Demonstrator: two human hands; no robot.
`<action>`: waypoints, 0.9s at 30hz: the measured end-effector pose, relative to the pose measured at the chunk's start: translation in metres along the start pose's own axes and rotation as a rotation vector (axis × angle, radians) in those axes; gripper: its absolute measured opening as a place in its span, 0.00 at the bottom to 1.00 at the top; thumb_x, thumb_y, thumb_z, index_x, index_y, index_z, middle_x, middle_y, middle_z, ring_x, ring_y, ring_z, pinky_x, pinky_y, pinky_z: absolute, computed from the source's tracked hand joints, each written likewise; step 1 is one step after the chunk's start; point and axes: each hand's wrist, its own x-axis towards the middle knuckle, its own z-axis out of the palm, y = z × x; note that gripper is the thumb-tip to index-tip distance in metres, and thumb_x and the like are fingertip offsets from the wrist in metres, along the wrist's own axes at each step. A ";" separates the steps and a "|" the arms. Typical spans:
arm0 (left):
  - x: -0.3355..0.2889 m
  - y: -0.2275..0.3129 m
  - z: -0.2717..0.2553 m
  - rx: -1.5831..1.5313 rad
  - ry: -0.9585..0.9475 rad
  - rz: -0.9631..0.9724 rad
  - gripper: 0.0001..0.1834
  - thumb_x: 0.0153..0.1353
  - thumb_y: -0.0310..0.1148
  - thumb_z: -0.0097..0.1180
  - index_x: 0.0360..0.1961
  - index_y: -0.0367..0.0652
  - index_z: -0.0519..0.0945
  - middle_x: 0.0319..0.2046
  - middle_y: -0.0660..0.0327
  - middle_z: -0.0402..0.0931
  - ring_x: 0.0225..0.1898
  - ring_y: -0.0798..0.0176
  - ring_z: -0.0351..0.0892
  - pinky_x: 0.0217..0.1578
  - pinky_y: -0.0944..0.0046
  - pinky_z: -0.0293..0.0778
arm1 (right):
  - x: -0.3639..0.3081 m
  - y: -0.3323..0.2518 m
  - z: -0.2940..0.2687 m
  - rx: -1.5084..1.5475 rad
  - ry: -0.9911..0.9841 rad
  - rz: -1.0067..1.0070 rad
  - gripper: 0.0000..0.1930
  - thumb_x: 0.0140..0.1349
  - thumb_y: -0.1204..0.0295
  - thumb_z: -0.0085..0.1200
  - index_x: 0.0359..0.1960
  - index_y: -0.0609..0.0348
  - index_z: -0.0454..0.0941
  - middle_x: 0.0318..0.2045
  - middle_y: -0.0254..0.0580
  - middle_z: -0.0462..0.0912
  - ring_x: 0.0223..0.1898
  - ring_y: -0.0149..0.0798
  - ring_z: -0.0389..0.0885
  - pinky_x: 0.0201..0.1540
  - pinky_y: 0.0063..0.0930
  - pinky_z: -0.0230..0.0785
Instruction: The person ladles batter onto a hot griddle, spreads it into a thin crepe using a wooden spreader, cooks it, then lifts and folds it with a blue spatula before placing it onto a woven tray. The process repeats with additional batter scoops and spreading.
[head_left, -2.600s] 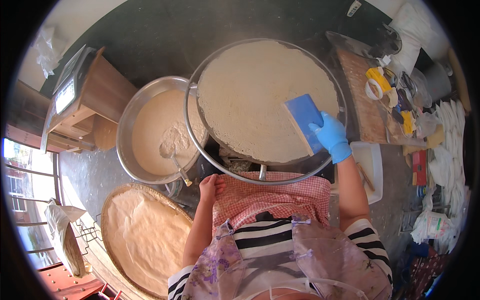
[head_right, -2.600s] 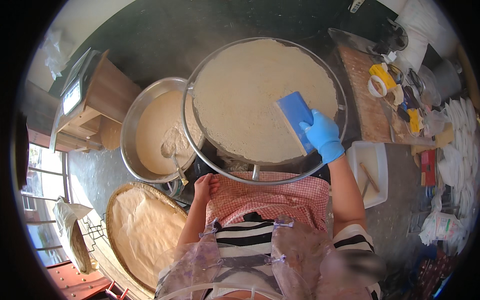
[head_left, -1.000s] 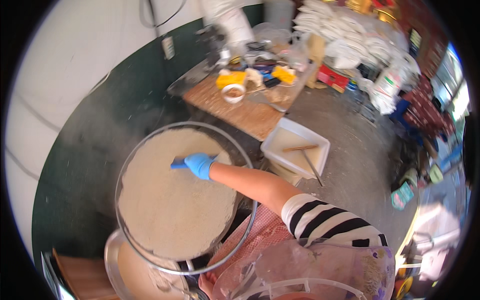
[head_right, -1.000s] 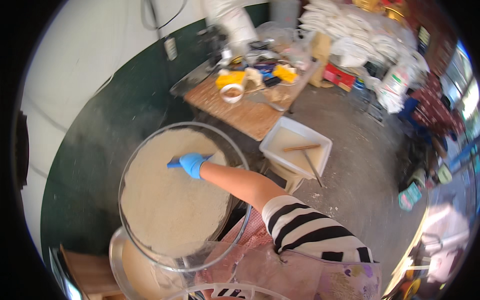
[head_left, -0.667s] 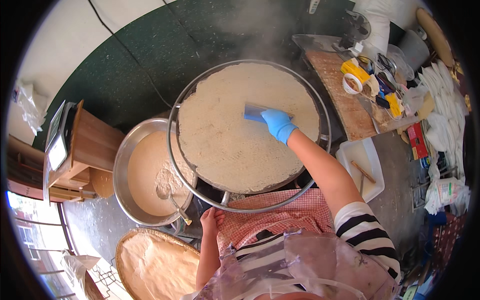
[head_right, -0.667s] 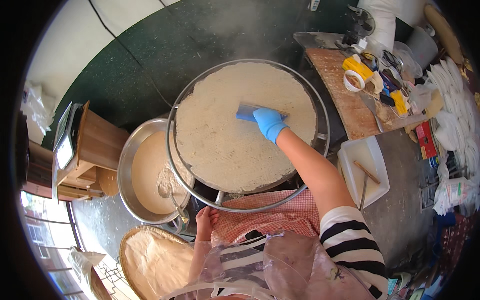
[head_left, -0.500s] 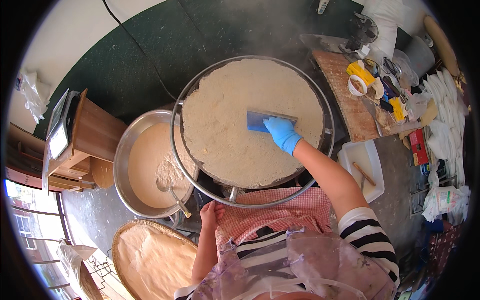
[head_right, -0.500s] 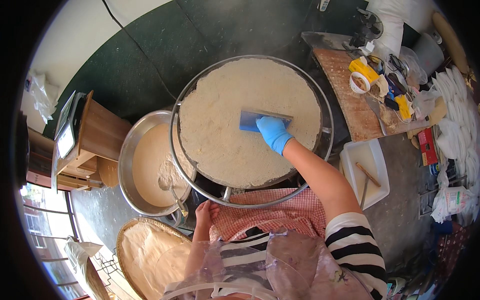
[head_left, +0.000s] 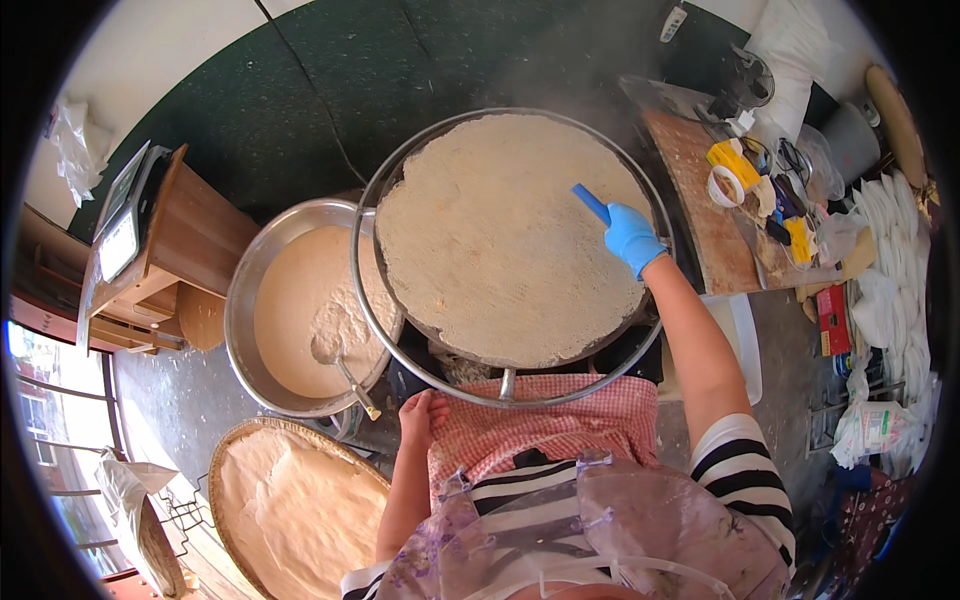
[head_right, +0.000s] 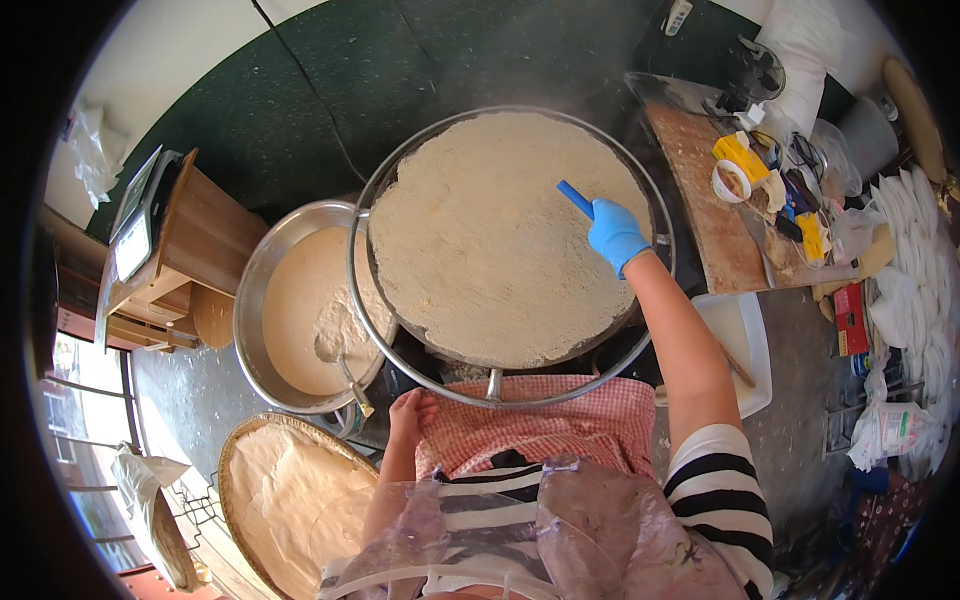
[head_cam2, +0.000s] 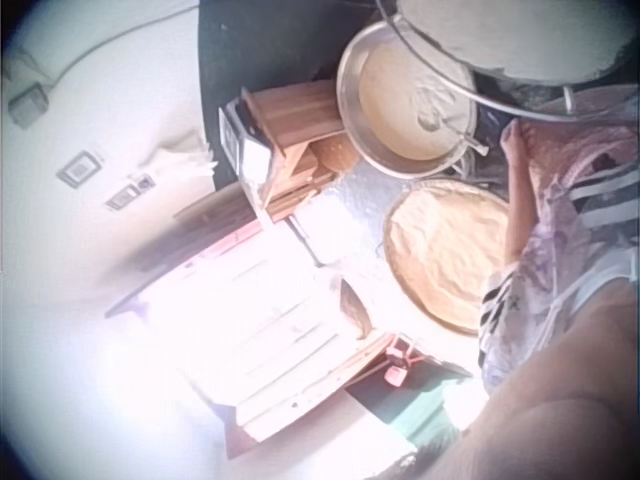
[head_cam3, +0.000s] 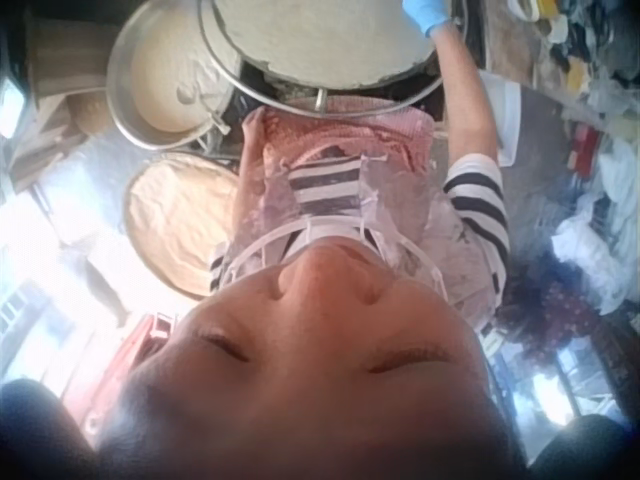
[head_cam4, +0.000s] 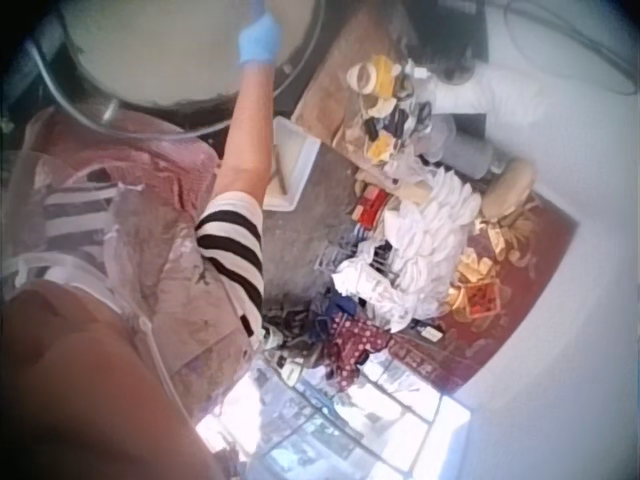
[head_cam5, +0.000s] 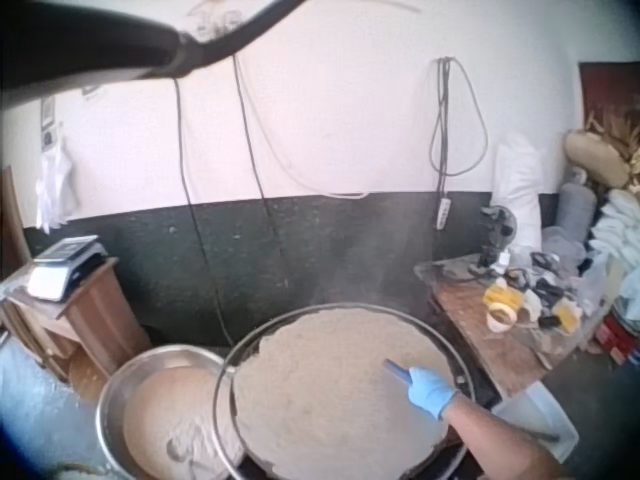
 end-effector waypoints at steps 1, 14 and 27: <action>0.000 0.001 0.000 -0.006 -0.006 0.003 0.09 0.61 0.33 0.48 0.35 0.38 0.74 0.24 0.55 0.78 0.19 0.64 0.77 0.15 0.72 0.73 | 0.003 -0.002 -0.003 -0.028 -0.038 0.012 0.09 0.49 0.76 0.48 0.34 0.62 0.73 0.31 0.59 0.77 0.34 0.59 0.75 0.37 0.45 0.68; 0.003 0.004 0.001 0.008 0.011 -0.033 0.10 0.62 0.34 0.47 0.35 0.38 0.74 0.24 0.57 0.77 0.19 0.65 0.77 0.15 0.72 0.72 | 0.067 -0.025 0.021 -0.089 -0.106 0.031 0.20 0.48 0.62 0.56 0.38 0.65 0.73 0.35 0.57 0.78 0.39 0.55 0.76 0.43 0.42 0.68; 0.001 0.003 0.003 0.015 0.009 -0.030 0.10 0.62 0.35 0.47 0.35 0.38 0.74 0.24 0.56 0.77 0.19 0.65 0.77 0.15 0.73 0.72 | 0.046 0.077 0.011 0.208 -0.196 0.485 0.20 0.43 0.62 0.58 0.34 0.66 0.79 0.36 0.59 0.79 0.38 0.50 0.79 0.42 0.36 0.70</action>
